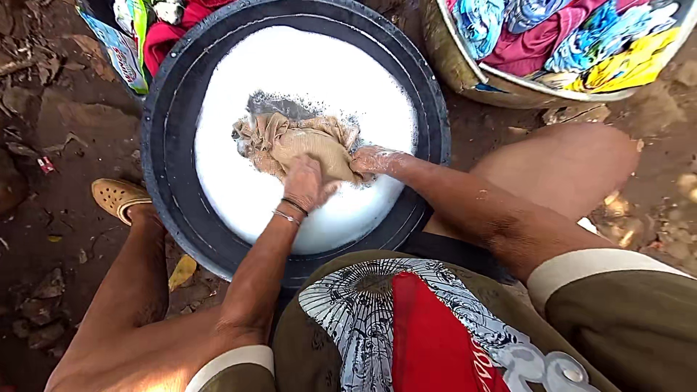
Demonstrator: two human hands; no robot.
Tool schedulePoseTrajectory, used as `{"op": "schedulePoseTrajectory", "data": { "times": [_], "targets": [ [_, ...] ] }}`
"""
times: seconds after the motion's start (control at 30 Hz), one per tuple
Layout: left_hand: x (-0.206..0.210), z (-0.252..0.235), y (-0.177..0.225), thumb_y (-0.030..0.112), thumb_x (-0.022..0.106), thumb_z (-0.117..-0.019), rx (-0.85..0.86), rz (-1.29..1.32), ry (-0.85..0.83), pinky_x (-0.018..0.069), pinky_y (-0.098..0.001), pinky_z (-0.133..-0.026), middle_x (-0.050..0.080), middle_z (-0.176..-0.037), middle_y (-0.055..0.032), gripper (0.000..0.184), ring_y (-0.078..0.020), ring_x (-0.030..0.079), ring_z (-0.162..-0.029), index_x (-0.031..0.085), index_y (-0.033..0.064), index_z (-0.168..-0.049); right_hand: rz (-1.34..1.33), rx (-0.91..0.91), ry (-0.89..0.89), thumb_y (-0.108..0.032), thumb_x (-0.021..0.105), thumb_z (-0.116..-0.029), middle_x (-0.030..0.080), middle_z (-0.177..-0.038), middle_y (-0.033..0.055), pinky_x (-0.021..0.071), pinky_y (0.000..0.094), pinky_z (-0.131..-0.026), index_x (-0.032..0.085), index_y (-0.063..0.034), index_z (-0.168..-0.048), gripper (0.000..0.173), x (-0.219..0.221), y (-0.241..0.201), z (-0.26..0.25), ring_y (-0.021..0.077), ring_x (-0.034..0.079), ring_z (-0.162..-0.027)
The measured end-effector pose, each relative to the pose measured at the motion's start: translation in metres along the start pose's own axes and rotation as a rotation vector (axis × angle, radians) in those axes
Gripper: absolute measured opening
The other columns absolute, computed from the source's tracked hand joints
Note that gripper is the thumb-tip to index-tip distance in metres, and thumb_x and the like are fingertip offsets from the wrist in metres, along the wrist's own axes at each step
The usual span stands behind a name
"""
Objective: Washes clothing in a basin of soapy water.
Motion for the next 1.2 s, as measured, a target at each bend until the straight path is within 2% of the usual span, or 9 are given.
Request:
{"op": "schedulePoseTrajectory", "data": {
  "times": [0.13,0.2,0.4,0.7,0.8,0.9,1.03,1.13,1.2],
  "targets": [
    [0.043,-0.005,0.000,0.022,0.079,-0.0847,-0.128,-0.129,-0.322,0.0338,-0.0657,-0.112,0.040,-0.153,-0.0319,0.072,-0.0481,0.040,-0.143,0.050,-0.0094,-0.142,-0.264,-0.126,0.067,-0.005,0.054,-0.1021,0.062,-0.118,0.0346,0.0417,0.0569,-0.102,0.062,0.0183,-0.113,0.027,-0.009,-0.011,0.011,0.0431,0.059,-0.114],
    [0.038,-0.006,-0.010,0.006,0.067,-0.0909,-0.129,-0.058,-0.221,0.0322,-0.0643,-0.115,0.044,-0.152,-0.0321,0.052,-0.0479,0.042,-0.143,0.054,-0.0089,-0.139,-0.509,-0.105,0.108,-0.002,0.050,-0.0993,0.059,-0.098,0.0208,0.0488,0.0428,-0.080,0.060,0.0110,-0.104,0.017,-0.023,-0.022,0.037,0.0260,0.058,-0.088],
    [0.000,-0.002,-0.041,0.015,0.069,-0.0929,-0.351,0.120,0.002,0.0462,-0.0647,-0.104,0.054,-0.141,-0.0321,0.046,-0.0487,0.054,-0.131,0.060,-0.0068,-0.132,-1.082,-0.629,0.371,-0.010,0.046,-0.0827,0.065,-0.069,-0.0107,0.0537,0.0261,-0.064,0.057,-0.0225,-0.065,0.024,-0.078,-0.024,0.069,0.0013,0.062,-0.068],
    [-0.047,0.008,-0.083,0.009,0.049,-0.1044,-0.297,0.655,0.497,0.0443,-0.0439,-0.111,0.061,-0.131,-0.0291,0.034,-0.0329,0.060,-0.124,0.061,-0.0122,-0.128,-1.965,-0.511,0.480,-0.024,0.030,-0.1037,0.066,-0.095,0.0057,0.0566,0.0406,-0.083,0.056,-0.0116,-0.101,0.028,-0.085,-0.007,0.048,0.0179,0.066,-0.091],
    [-0.043,-0.005,-0.075,0.017,0.059,-0.1018,-0.392,0.689,0.364,0.0485,-0.0525,-0.104,0.061,-0.128,-0.0316,0.045,-0.0381,0.062,-0.119,0.050,-0.0108,-0.135,-1.838,-0.405,0.527,-0.039,0.018,-0.1079,0.058,-0.133,0.0105,0.0512,0.0466,-0.097,0.043,-0.0095,-0.142,0.052,-0.049,-0.017,0.015,0.0221,0.058,-0.120],
    [-0.011,-0.014,-0.061,0.022,0.076,-0.0919,-0.343,0.324,0.077,0.0452,-0.0626,-0.108,0.045,-0.149,-0.0336,0.071,-0.0484,0.052,-0.134,0.042,-0.0097,-0.146,-1.661,-0.227,0.437,-0.023,0.034,-0.1064,0.061,-0.111,0.0071,0.0536,0.0382,-0.084,0.053,-0.0073,-0.124,0.030,-0.006,-0.045,0.000,0.0160,0.061,-0.100],
    [0.004,-0.006,-0.084,0.014,0.064,-0.0974,-0.405,0.154,-0.059,0.0459,-0.0686,-0.102,0.057,-0.135,-0.0355,0.041,-0.0524,0.058,-0.124,0.060,-0.0096,-0.131,-1.771,-0.370,0.363,-0.014,0.040,-0.1007,0.064,-0.076,0.0019,0.0551,0.0312,-0.065,0.057,-0.0112,-0.088,0.022,-0.041,-0.066,0.038,0.0123,0.063,-0.071],
    [-0.036,-0.001,-0.098,0.009,0.060,-0.1001,-0.344,0.683,0.339,0.0452,-0.0458,-0.111,0.064,-0.130,-0.0264,0.035,-0.0312,0.060,-0.125,0.061,-0.0116,-0.128,-2.000,-0.676,0.412,-0.019,0.033,-0.1000,0.065,-0.075,0.0027,0.0566,0.0331,-0.069,0.059,-0.0132,-0.080,0.033,-0.083,-0.053,0.064,0.0130,0.065,-0.073],
    [-0.070,0.001,-0.092,0.010,0.054,-0.0987,-0.196,1.112,0.604,0.0521,-0.0348,-0.102,0.066,-0.130,-0.0143,0.036,-0.0161,0.063,-0.118,0.062,-0.0057,-0.130,-2.023,-0.632,0.557,-0.024,0.030,-0.1032,0.066,-0.091,0.0060,0.0564,0.0401,-0.082,0.057,-0.0118,-0.094,0.031,-0.085,-0.037,0.058,0.0170,0.066,-0.090]
  ]
}}
Point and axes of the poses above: each hand's wrist, its own z-axis away from the middle knuckle, its own x-axis out of the palm, y = z × x, the point moved 6 cm from there along -z, towards the middle knuckle
